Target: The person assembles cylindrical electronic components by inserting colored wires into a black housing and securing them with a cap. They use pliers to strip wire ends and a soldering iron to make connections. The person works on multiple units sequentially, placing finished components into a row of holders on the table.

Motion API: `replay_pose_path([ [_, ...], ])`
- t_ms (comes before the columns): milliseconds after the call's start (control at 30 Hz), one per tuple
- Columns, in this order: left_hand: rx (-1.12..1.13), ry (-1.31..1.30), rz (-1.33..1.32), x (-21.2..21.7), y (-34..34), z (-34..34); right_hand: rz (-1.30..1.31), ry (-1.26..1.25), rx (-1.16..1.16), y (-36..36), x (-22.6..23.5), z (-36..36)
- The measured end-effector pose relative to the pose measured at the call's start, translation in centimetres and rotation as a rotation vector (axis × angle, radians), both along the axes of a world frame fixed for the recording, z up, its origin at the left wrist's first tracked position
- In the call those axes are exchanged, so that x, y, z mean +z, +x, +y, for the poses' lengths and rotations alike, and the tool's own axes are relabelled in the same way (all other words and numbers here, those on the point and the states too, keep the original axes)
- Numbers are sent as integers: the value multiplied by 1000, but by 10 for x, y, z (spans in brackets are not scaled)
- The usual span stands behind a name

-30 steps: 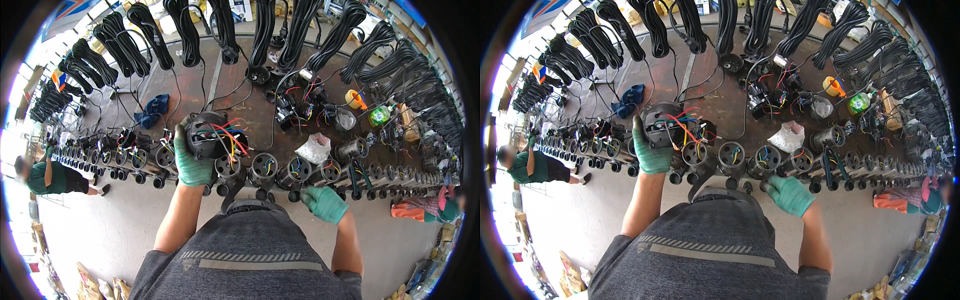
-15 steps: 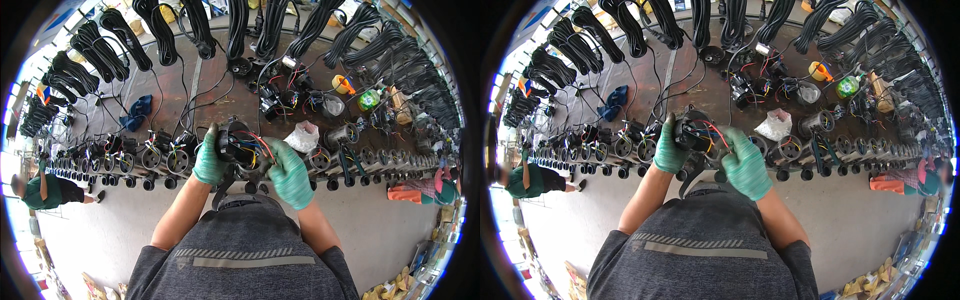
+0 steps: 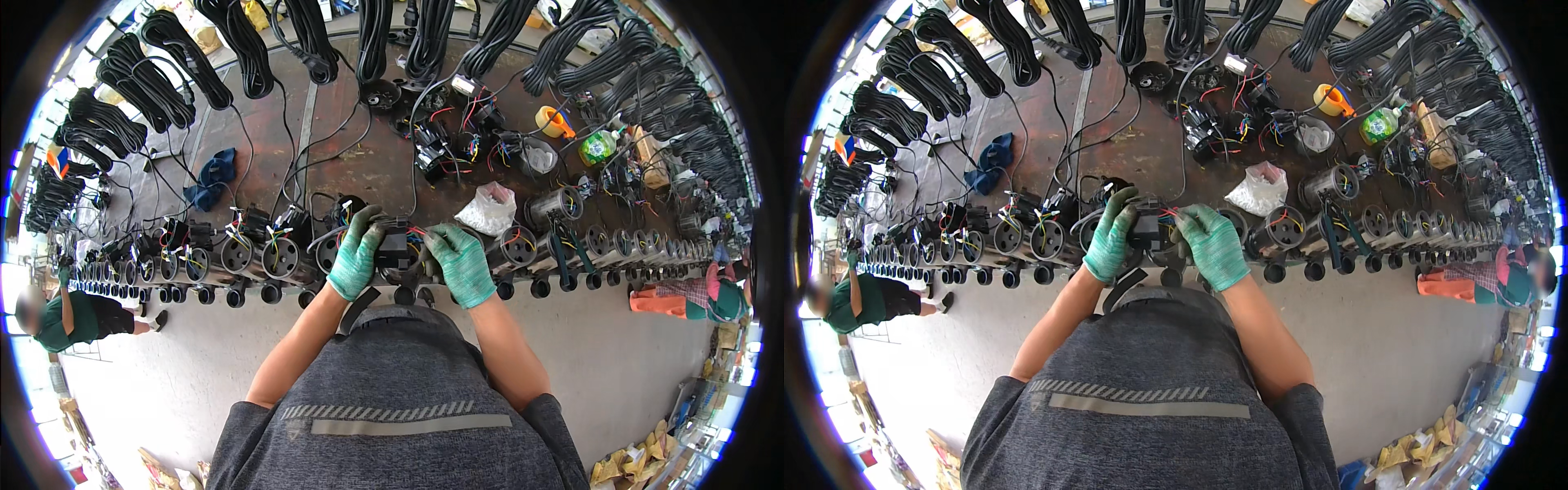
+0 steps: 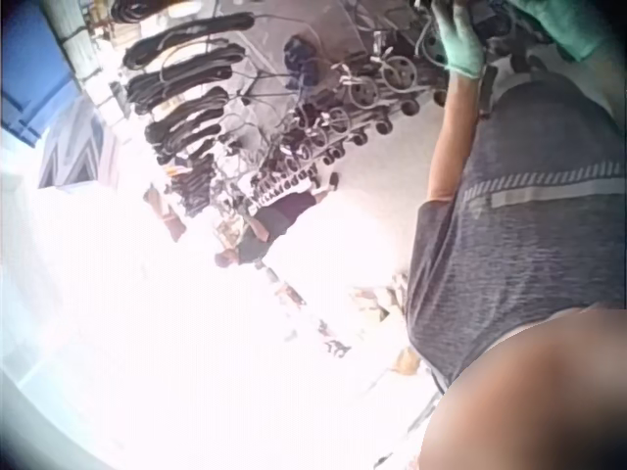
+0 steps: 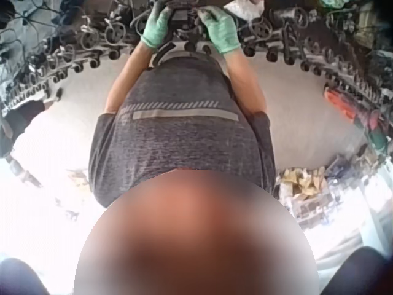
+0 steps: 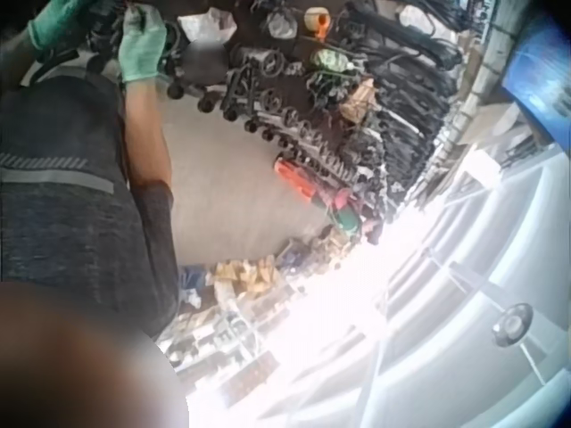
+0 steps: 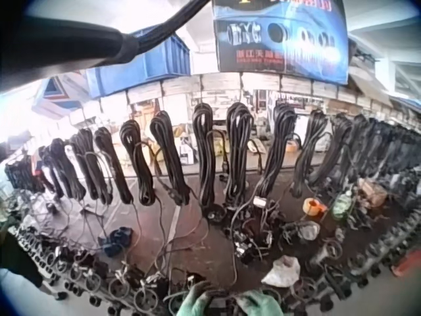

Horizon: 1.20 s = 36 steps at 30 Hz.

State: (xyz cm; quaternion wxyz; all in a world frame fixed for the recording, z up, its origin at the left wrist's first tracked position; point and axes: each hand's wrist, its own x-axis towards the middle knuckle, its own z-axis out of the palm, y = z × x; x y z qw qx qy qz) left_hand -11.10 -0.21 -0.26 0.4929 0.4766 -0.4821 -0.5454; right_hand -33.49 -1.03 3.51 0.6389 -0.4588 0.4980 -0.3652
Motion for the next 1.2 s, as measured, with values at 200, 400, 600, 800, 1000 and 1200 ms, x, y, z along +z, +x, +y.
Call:
replay_pose_path([
  [200,-100,150,-1090,62,17,-5,501,-663,-86,12,-7,-4],
  [400,-63,-297,-1203,97,0,-10,565,-730,-73,24,-11,-4],
  [600,-206,-470,-848,59,-23,-24,407,-496,-19,15,-6,0],
  [800,-148,-446,-940,50,-11,-20,134,-344,-71,12,-20,5],
  [1000,-139,-548,-886,51,-2,-19,264,-323,-62,11,-31,8],
  [1200,-277,-672,-941,41,11,-23,483,-471,-28,14,-24,8],
])
